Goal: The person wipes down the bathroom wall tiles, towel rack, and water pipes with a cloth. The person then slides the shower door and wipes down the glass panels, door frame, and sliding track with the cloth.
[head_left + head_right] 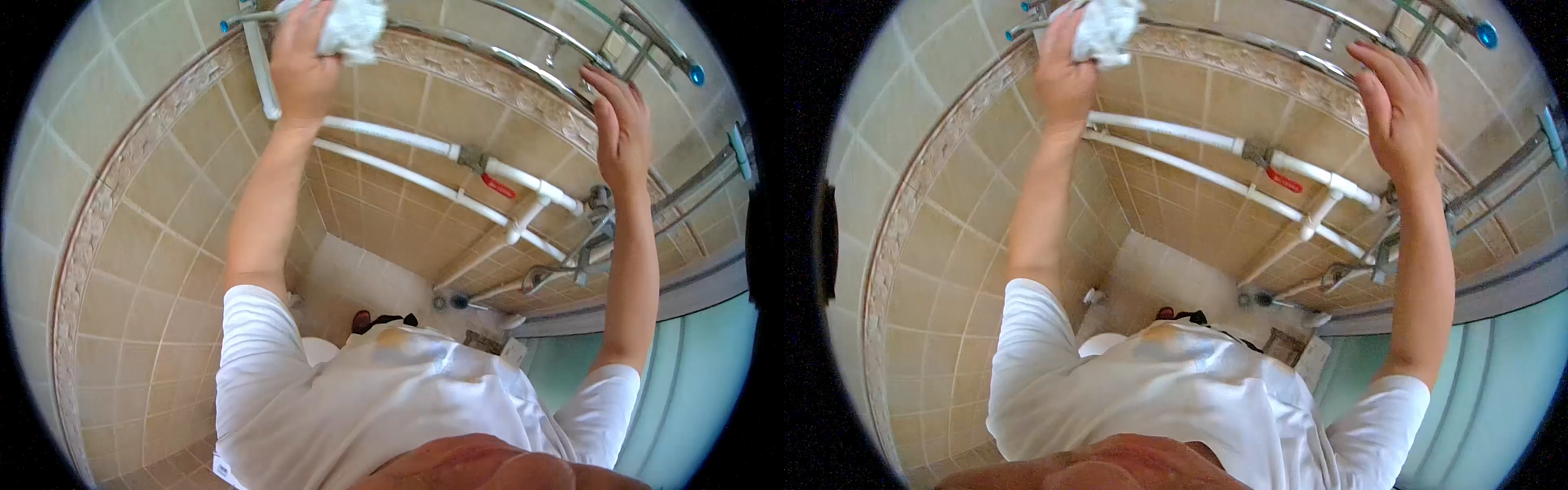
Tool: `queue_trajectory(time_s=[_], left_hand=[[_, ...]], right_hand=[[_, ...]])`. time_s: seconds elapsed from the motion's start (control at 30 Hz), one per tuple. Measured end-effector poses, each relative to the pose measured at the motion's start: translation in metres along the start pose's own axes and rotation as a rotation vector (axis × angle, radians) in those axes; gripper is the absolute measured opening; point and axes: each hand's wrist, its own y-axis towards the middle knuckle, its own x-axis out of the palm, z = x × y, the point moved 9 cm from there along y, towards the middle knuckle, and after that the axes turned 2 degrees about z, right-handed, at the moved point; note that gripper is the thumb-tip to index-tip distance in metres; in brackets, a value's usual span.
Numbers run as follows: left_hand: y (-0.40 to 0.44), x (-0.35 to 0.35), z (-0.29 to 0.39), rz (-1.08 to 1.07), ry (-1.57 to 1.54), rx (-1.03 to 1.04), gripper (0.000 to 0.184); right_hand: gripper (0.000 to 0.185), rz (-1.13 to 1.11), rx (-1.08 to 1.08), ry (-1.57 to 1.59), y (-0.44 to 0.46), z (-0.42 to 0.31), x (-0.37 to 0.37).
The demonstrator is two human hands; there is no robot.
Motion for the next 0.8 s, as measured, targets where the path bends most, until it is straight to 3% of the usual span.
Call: queue_trajectory(time_s=[0.03,0.1,0.17,0.23,0.27,0.33,0.37,0.4,0.43,0.67,0.8], left_hand=[[-0.003,0.005,0.022,0.013,-0.124,0.050,0.028],[-0.025,0.019,0.055,-0.152,-0.026,0.003,0.055],[-0.044,0.019,0.076,-0.180,-0.066,0.006,0.053],[-0.084,0.031,0.082,-0.396,-0.206,-0.016,0.050],[-0.107,0.027,0.076,-0.402,-0.185,-0.028,0.050],[-0.163,0.028,0.046,-0.618,-0.148,-0.226,0.049],[-0.174,0.018,0.036,-0.621,-0.120,-0.234,0.049],[-0.186,0.008,0.011,-0.626,-0.097,-0.401,0.048],[-0.195,-0.002,-0.014,-0.623,-0.074,-0.564,0.047],[-0.115,-0.067,-0.135,-0.167,0.274,-0.505,0.049],[-0.096,-0.066,-0.183,-0.076,0.360,-0.497,0.050]], right_hand=[[0.029,0.014,-0.021,-0.014,0.001,0.000,0.000],[0.029,0.021,-0.045,-0.025,0.000,0.000,-0.001],[0.030,0.028,-0.068,-0.039,0.001,-0.001,0.000],[0.030,0.038,-0.084,0.007,0.001,0.000,0.000],[0.030,0.032,-0.098,0.002,0.000,0.002,0.002],[0.029,-0.021,-0.100,0.026,0.002,0.005,0.007],[0.029,-0.017,-0.108,0.053,0.001,0.006,0.006],[0.029,-0.029,-0.101,0.018,0.001,0.009,0.008],[0.029,-0.038,-0.095,-0.021,0.001,0.010,0.009],[0.029,-0.078,-0.057,-0.097,-0.003,0.006,0.007],[0.030,-0.123,-0.048,-0.073,-0.004,0.004,0.006]])
